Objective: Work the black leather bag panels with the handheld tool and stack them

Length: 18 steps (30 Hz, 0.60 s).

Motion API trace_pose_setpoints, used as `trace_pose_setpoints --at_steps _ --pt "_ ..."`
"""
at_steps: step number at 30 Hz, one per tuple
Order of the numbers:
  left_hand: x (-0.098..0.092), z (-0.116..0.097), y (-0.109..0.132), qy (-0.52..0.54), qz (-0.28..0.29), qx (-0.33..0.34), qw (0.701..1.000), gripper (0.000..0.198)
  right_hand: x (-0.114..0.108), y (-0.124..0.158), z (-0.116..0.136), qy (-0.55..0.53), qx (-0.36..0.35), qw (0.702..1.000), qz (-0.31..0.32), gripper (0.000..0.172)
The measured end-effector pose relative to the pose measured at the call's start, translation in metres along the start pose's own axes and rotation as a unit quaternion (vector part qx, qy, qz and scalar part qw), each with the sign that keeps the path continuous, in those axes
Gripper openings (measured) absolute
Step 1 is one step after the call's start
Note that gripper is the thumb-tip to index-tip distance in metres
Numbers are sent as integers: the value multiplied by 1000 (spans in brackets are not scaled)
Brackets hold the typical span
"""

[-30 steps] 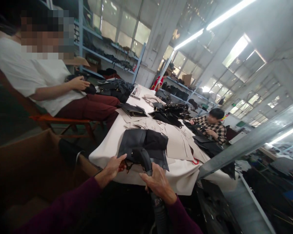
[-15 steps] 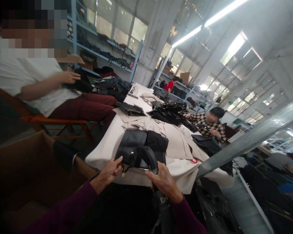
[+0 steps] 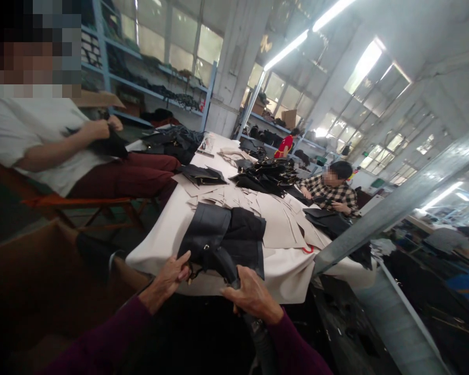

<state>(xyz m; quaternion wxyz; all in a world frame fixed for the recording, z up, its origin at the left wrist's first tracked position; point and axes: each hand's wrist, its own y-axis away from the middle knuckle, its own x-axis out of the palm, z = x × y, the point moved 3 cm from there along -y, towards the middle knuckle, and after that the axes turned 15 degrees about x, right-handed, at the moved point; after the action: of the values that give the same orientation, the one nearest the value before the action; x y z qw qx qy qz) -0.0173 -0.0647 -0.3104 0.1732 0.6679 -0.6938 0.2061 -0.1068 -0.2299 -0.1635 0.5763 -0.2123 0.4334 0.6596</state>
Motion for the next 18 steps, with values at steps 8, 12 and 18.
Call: trace_pose_setpoints --at_steps 8,12,18 --pt "2 -6 1 -13 -27 -10 1000 44 9 12 0 23 -51 998 8 18" --pt "5 -11 -1 -36 5 -24 999 44 1 36 -12 -34 -25 998 52 22" --pt "13 -49 -13 -170 98 -44 980 44 -16 50 -51 -71 43 996 -42 22"
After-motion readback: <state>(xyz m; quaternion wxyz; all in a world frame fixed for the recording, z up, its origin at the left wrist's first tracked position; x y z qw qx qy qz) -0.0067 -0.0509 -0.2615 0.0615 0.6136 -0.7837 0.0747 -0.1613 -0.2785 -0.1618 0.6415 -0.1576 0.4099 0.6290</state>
